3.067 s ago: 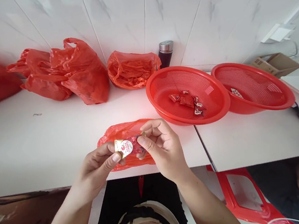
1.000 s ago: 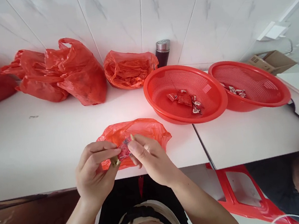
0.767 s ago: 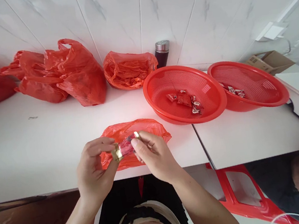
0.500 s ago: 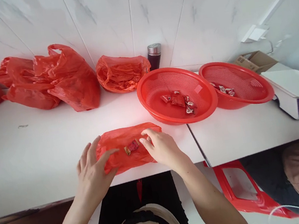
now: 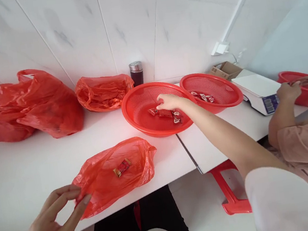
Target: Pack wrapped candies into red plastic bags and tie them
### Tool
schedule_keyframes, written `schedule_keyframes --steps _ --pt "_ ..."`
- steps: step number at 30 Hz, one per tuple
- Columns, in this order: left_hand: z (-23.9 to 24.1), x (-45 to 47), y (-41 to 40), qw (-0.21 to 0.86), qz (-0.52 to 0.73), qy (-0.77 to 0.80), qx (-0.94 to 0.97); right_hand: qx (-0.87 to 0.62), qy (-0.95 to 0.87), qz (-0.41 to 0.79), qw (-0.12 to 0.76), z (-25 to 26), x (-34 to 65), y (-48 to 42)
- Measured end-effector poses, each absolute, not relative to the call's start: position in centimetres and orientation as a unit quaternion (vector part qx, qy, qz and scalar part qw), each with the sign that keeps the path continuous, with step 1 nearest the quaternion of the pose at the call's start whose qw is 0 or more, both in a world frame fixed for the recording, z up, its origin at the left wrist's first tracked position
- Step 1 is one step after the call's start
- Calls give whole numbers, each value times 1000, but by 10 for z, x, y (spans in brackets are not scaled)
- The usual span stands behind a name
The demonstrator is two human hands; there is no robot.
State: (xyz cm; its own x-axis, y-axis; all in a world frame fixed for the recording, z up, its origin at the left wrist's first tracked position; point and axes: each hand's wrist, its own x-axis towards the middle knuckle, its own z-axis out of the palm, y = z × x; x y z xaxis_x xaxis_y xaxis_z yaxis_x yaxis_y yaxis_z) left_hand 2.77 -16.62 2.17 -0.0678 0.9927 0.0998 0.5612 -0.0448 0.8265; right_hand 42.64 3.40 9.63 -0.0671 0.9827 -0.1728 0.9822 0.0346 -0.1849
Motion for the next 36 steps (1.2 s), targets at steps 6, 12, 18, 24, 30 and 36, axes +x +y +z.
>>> schedule_keyframes --steps 6,12,18,24,30,36 --pt "19 18 -164 484 410 615 469 -634 -749 156 -112 60 413 82" --pt "30 37 -154 589 542 481 358 -628 -756 137 -120 47 398 74" --pt "31 45 -146 607 557 464 326 -632 -764 134 -12 70 409 68" --pt "28 40 -141 576 586 467 325 -561 -784 220 147 110 367 27" --pt "36 47 -139 542 592 480 354 -352 -850 367 138 85 282 -42" --pt "38 36 -145 516 597 499 359 -359 -878 258 181 92 281 -35"
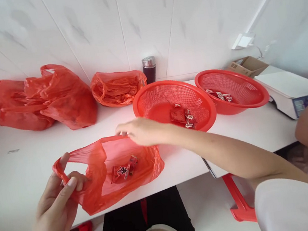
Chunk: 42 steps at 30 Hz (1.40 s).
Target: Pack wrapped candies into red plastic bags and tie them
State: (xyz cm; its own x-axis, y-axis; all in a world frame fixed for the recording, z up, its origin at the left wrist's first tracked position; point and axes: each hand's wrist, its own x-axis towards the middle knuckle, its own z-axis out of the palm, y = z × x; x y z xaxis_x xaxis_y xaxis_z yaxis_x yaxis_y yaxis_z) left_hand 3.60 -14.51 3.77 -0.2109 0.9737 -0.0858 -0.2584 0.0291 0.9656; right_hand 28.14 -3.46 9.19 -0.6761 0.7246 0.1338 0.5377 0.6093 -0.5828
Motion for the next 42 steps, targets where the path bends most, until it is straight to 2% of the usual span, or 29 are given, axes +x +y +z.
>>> schedule_keyframes --steps 3,5,8,11,19,25,28,30,32,37,42 --pt "37 32 -150 511 603 491 366 -448 -860 172 174 104 320 -1" --pt "37 32 -153 509 610 482 371 -533 -835 117 70 97 355 25" --pt "37 32 -156 503 614 476 379 -662 -729 121 -121 70 408 57" --pt "32 26 -157 493 610 484 387 -665 -709 165 -168 46 443 76" --pt "26 18 -153 485 593 523 373 -618 -753 206 -88 46 446 83" --pt "32 21 -157 485 599 522 366 -574 -787 207 87 98 407 61" --pt "24 21 -149 483 621 496 368 -435 -810 330 214 123 354 20" --pt "23 25 -146 491 624 482 370 -360 -813 412 199 123 309 -13" --pt "26 31 -145 498 625 475 369 -345 -801 459 168 109 268 -43" --pt "43 33 -154 492 636 483 347 -421 -832 342 120 51 216 -63" --pt "45 17 -163 480 654 488 322 -421 -817 365 149 50 227 -49"
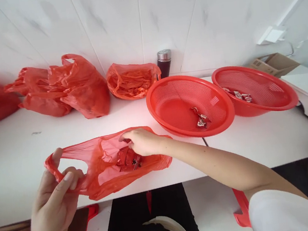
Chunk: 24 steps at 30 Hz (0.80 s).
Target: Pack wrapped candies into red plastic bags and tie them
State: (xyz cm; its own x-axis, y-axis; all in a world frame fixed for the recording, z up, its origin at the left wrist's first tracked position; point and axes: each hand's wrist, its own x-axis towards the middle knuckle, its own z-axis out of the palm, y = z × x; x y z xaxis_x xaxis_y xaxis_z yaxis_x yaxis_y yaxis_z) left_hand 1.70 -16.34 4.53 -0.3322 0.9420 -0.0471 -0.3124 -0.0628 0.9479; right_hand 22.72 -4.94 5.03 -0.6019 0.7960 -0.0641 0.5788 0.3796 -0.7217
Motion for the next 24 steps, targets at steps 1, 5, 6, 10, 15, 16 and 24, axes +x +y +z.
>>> schedule_keyframes --steps 1,5,6,10,15,16,24 --pt "44 15 -164 477 657 489 319 -423 -799 399 157 55 231 -50" --pt "40 15 -163 483 658 478 324 -415 -688 572 167 65 241 -55" --pt "40 16 -163 486 657 475 327 -410 -670 595 172 66 243 -56" --pt "40 15 -162 481 659 476 329 -402 -653 618 174 66 245 -59" --pt "39 12 -164 479 667 474 318 -390 -700 577 158 66 236 -65" --pt "39 12 -165 480 668 472 317 -378 -739 536 157 65 234 -67" --pt "40 13 -167 475 668 470 327 -363 -890 275 -7 37 226 -76"
